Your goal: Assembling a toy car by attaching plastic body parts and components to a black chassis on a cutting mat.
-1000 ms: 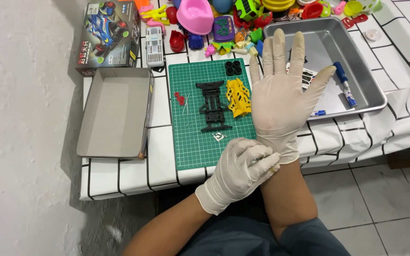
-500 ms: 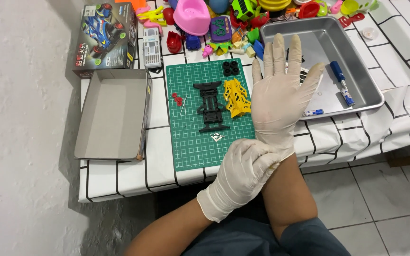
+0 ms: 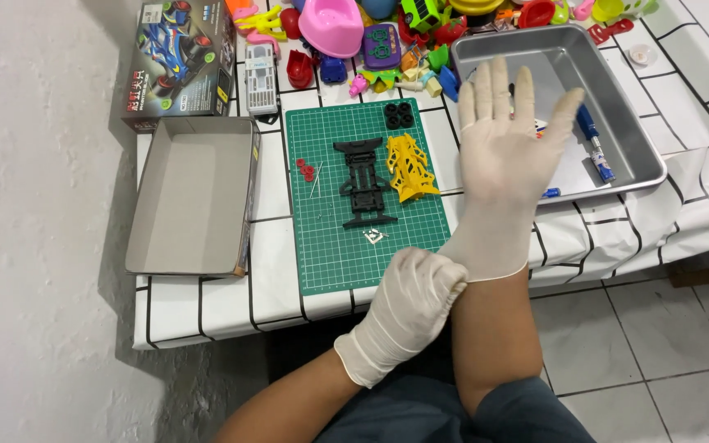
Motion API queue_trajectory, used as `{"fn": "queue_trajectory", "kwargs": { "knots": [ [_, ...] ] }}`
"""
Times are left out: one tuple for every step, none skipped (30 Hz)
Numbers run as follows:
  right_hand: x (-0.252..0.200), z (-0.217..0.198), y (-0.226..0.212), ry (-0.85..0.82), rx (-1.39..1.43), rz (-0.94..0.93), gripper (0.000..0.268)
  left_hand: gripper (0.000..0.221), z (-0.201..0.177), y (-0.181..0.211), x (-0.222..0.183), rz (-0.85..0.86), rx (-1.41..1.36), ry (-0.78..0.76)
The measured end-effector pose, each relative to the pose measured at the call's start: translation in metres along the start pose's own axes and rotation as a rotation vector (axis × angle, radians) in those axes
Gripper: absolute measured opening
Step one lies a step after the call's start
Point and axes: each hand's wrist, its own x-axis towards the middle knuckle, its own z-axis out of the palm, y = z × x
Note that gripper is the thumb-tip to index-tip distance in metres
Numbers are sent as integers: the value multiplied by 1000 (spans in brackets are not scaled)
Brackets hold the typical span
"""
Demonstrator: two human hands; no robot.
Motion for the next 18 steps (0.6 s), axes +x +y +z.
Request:
{"fn": "queue_trajectory", "kwargs": {
  "knots": [
    [1, 1, -6, -34, 278, 77, 109, 13, 4, -5, -5, -3, 66, 36],
    [2, 1, -13, -67, 556, 151, 116, 15, 8, -9, -11, -8, 131, 72],
    [1, 2, -12, -64, 555, 152, 116, 15, 9, 1, -7, -12, 130, 71],
    [0, 3, -12, -115, 484, 137, 117, 12, 9, 10, -1, -12, 98, -25],
    [-1, 4, -12, -165, 413, 122, 118, 12, 10, 19, 4, -11, 66, -121],
    [5, -5, -1, -164, 413, 122, 118, 12, 8, 28, 4, -12, 66, -122],
    [11, -15, 10, -247, 105, -168, 101, 16, 6, 36, 4, 60, 85, -59],
    [15, -26, 20, -330, -210, -450, 87, 20, 6, 47, 2, 129, 98, 3],
    [17, -35, 25, -326, -215, -447, 87, 20, 14, 43, -3, 123, 94, 2],
    [21, -43, 31, -366, -386, -496, 79, 20, 21, 37, -6, 102, 149, -60],
    [24, -50, 36, -404, -558, -544, 73, 22, 28, 31, -9, 82, 204, -121],
    [15, -32, 28, -404, -556, -545, 73, 22, 22, 27, -10, 83, 206, -122],
    [5, -14, 19, -307, -240, -268, 85, 19, 17, 24, -10, 77, 206, -71],
    [-5, 3, 11, -197, 72, 10, 97, 18, 12, 22, -12, 65, 204, -21],
    [-14, 11, 9, -192, 71, 12, 97, 18, 12, 19, -14, 61, 203, -23],
    [-22, 20, 7, -156, 110, -14, 96, 22, 11, 15, -15, 82, 179, 66],
    [-29, 29, 5, -120, 148, -40, 94, 31, 10, 11, -16, 104, 155, 156],
    [-34, 33, 4, -120, 149, -38, 94, 31, 12, 11, -18, 103, 157, 156]
  ]
}}
